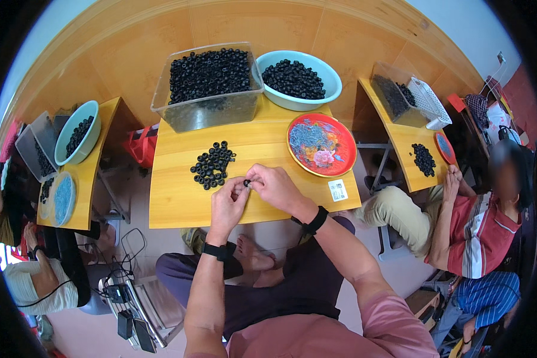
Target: Sorting and assembling small black components at a workstation.
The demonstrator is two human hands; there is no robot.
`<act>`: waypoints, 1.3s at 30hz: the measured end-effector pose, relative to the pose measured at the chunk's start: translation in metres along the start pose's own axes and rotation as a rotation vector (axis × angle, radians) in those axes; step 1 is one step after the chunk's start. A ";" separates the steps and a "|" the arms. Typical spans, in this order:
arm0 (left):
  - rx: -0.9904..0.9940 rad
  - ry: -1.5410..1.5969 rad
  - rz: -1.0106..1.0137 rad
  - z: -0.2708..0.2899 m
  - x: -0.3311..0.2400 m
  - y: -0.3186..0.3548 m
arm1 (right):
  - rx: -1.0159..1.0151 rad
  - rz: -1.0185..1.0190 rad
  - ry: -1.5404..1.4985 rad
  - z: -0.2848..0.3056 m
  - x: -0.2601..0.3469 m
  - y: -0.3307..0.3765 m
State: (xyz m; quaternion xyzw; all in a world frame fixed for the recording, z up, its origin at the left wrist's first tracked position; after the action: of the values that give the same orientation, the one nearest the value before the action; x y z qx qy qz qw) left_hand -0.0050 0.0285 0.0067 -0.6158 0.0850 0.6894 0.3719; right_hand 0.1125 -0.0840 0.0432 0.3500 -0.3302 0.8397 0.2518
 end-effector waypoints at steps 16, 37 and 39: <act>-0.011 0.016 0.055 -0.001 0.005 0.002 | -0.261 -0.005 0.430 0.077 -0.031 -0.010; -0.008 -0.041 0.025 0.000 -0.003 0.001 | -0.176 -0.298 0.721 0.138 -0.079 -0.023; 0.003 -0.045 0.018 -0.001 -0.004 -0.001 | -0.297 -0.173 0.380 0.138 -0.076 -0.020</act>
State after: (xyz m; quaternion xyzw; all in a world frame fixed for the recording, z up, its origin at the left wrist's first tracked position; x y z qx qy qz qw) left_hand -0.0042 0.0267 0.0108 -0.5987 0.0831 0.7065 0.3682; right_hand 0.2315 -0.1862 0.0679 0.1720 -0.3655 0.8081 0.4287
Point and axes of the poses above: each hand's wrist, its own y-axis away from the middle knuckle, its own z-axis out of the back of the hand, x = y × z, the point moved 2 cm from there along -y, towards the middle knuckle, and after that the axes turned 14 degrees about -x, right-handed, at the moved point
